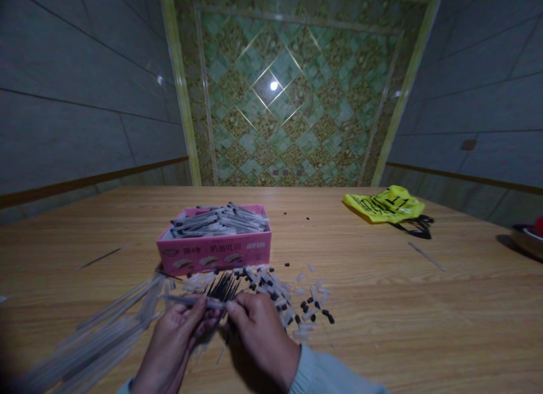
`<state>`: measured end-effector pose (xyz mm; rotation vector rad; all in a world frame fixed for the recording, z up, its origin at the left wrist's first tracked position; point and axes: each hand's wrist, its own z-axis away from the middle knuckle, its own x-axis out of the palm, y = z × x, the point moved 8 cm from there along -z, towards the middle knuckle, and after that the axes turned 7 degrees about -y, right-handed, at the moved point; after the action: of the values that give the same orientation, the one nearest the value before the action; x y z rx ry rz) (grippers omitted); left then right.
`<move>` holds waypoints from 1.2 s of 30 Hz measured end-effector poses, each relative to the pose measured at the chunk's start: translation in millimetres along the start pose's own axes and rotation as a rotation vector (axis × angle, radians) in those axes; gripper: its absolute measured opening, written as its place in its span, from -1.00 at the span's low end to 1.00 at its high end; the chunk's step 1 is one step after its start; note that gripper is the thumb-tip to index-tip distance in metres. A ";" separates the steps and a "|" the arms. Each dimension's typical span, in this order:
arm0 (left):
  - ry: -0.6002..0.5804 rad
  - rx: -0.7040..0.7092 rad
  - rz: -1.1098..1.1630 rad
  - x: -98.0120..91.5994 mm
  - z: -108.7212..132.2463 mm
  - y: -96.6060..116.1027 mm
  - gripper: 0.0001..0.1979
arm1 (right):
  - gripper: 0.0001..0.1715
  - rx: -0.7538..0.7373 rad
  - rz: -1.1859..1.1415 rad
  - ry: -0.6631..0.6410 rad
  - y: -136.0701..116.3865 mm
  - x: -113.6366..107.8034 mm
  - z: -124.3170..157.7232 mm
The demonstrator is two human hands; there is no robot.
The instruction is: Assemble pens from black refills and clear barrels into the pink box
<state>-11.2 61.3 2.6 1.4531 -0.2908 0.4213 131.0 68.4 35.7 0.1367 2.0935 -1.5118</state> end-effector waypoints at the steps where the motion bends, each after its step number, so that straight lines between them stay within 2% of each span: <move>1: 0.001 -0.001 -0.001 -0.1 0.0 0.0 -0.61 | -0.67 -0.005 0.026 0.021 -1.0 -0.9 0.8; 4: -0.015 -0.015 -0.009 1.0 -0.1 -1.2 -0.61 | -0.66 -0.022 0.045 0.041 -3.1 0.7 3.1; 7: -0.013 -0.017 -0.028 1.0 1.2 -0.8 -0.63 | -0.48 -0.010 -0.043 -0.064 0.2 8.5 1.3; 9: 0.005 -0.014 -0.027 -0.2 2.7 0.5 -0.66 | -0.43 0.001 -0.049 -0.077 2.9 2.5 -2.7; 10: 0.019 -0.010 -0.019 -1.4 3.4 1.3 -0.67 | -0.44 0.006 -0.013 -0.041 4.1 -6.2 -5.4; 13: 0.038 -0.006 0.022 -5.4 3.7 1.6 -0.67 | -0.68 0.022 0.202 0.093 7.3 -39.4 -12.8; 15: 0.018 -0.001 0.046 -6.7 1.9 0.6 -0.64 | -0.92 0.056 0.338 0.090 13.0 -52.5 -16.6; 17: -0.003 0.001 0.053 -7.7 0.0 -0.7 -0.61 | -0.87 0.093 0.445 0.043 20.3 -56.7 -18.2; 23: -0.007 -0.014 0.007 -6.2 0.5 1.1 -0.51 | -0.78 0.092 0.702 -0.115 27.5 -36.2 -14.2; 31: -0.053 -0.097 -0.081 -4.0 -0.3 -4.0 -0.52 | -0.72 -0.004 0.786 -0.122 15.7 -27.9 -11.4; 36: -0.097 -0.121 -0.077 -2.6 -2.5 -8.9 -0.55 | -0.79 -0.032 0.818 -0.120 14.8 -24.0 -11.5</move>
<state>-9.7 63.0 -6.7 1.3631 -0.3314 0.2674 152.7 89.6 37.3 0.7640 1.6426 -0.9505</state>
